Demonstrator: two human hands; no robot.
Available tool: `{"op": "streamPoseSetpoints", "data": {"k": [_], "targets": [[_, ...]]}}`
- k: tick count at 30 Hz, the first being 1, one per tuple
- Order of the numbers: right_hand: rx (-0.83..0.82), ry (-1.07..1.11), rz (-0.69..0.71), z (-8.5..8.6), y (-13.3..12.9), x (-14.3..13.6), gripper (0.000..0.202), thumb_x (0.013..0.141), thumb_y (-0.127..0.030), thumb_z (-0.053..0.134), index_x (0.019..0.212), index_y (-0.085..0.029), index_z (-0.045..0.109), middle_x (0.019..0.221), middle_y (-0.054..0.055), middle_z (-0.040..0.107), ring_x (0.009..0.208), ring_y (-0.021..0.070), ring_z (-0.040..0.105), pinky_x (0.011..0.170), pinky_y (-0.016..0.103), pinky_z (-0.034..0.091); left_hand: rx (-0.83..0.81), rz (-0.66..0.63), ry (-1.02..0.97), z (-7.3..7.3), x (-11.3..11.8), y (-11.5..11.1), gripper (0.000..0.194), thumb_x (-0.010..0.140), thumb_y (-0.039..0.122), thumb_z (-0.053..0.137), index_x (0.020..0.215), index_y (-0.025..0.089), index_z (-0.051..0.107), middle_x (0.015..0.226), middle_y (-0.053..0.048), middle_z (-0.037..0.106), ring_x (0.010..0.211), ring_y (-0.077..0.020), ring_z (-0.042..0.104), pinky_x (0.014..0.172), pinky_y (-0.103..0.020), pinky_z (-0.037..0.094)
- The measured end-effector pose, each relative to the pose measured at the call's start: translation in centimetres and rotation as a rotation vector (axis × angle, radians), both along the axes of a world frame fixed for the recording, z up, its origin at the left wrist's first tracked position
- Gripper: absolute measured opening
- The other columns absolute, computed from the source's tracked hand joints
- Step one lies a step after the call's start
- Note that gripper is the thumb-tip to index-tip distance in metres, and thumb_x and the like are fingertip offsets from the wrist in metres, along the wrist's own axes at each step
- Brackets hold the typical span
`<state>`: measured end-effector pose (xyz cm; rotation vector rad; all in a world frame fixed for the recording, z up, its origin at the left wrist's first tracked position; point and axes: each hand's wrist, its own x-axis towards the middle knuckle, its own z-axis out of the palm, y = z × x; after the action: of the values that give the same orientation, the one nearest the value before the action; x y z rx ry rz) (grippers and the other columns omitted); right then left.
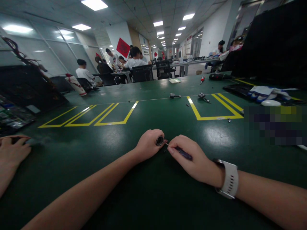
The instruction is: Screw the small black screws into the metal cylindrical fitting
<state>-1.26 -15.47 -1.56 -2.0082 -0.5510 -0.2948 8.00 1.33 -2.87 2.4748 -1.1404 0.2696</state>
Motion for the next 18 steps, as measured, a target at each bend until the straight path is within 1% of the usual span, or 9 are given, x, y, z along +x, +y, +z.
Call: {"op": "streamPoseSetpoints", "data": {"k": [2,4,6,8,10,13,15,18], "targets": [[0.124,0.145,0.014,0.0,-0.2,0.3,0.014,0.085,-0.023,0.050,0.078,-0.020,0.062,0.077,0.004,0.060,0.074,0.0180,0.054,0.068,0.033,0.041,0.001,-0.020,-0.006,0.1,0.0,0.0,0.012,0.077,0.023,0.057,0.067,0.018,0.051,0.065,0.002,0.053,0.062,-0.0135,0.048,0.059,-0.027,0.036],[0.287,0.307,0.020,-0.1,-0.5,0.8,0.016,0.084,-0.025,0.051,0.076,-0.020,0.064,0.077,0.003,0.062,0.073,0.0171,0.055,0.067,0.032,0.041,-0.024,-0.034,0.012,0.1,0.1,0.1,0.012,0.076,0.022,0.058,0.068,0.018,0.050,0.065,0.002,0.052,0.062,-0.0131,0.048,0.059,-0.026,0.036],[0.459,0.440,0.029,-0.4,-0.6,1.3,0.016,0.083,-0.026,0.052,0.074,-0.019,0.064,0.078,0.003,0.064,0.073,0.0161,0.055,0.067,0.031,0.040,-0.083,-0.029,0.045,0.1,0.3,0.2,0.012,0.076,0.019,0.058,0.067,0.018,0.049,0.065,0.003,0.050,0.061,-0.0122,0.048,0.058,-0.025,0.036],[0.587,0.518,0.061,-0.6,-0.7,1.6,0.014,0.083,-0.026,0.052,0.076,-0.019,0.063,0.082,0.003,0.066,0.075,0.0153,0.055,0.068,0.030,0.040,-0.162,-0.013,0.077,0.0,0.5,0.2,0.014,0.075,0.018,0.058,0.066,0.017,0.048,0.064,0.003,0.049,0.060,-0.0112,0.046,0.057,-0.024,0.035],[0.632,0.530,0.095,-0.8,-0.7,1.7,0.014,0.084,-0.026,0.053,0.080,-0.019,0.063,0.086,0.003,0.066,0.077,0.0148,0.055,0.069,0.030,0.040,-0.236,-0.005,0.104,-0.1,0.7,0.3,0.016,0.075,0.019,0.059,0.064,0.017,0.047,0.063,0.004,0.048,0.058,-0.0103,0.045,0.056,-0.023,0.035],[0.617,0.519,0.122,-0.8,-0.7,1.6,0.014,0.085,-0.028,0.053,0.084,-0.019,0.064,0.091,0.003,0.067,0.079,0.0146,0.055,0.069,0.030,0.039,-0.314,-0.022,0.148,-0.3,0.8,0.3,0.019,0.074,0.023,0.060,0.063,0.017,0.046,0.062,0.004,0.047,0.057,-0.0095,0.044,0.055,-0.023,0.035],[0.627,0.526,0.129,-0.8,-0.7,1.6,0.013,0.085,-0.028,0.054,0.084,-0.019,0.064,0.093,0.003,0.067,0.079,0.0145,0.055,0.069,0.030,0.039,-0.332,-0.039,0.169,-0.2,0.7,0.4,0.018,0.075,0.024,0.060,0.063,0.017,0.047,0.062,0.004,0.047,0.057,-0.0094,0.044,0.055,-0.023,0.036],[0.709,0.570,0.122,-0.7,-0.8,1.7,0.014,0.083,-0.027,0.055,0.079,-0.018,0.064,0.088,0.004,0.068,0.077,0.0149,0.056,0.070,0.030,0.039,-0.313,-0.060,0.163,-0.1,0.6,0.4,0.016,0.075,0.022,0.058,0.064,0.017,0.048,0.063,0.004,0.048,0.057,-0.0095,0.044,0.055,-0.023,0.036]]}}
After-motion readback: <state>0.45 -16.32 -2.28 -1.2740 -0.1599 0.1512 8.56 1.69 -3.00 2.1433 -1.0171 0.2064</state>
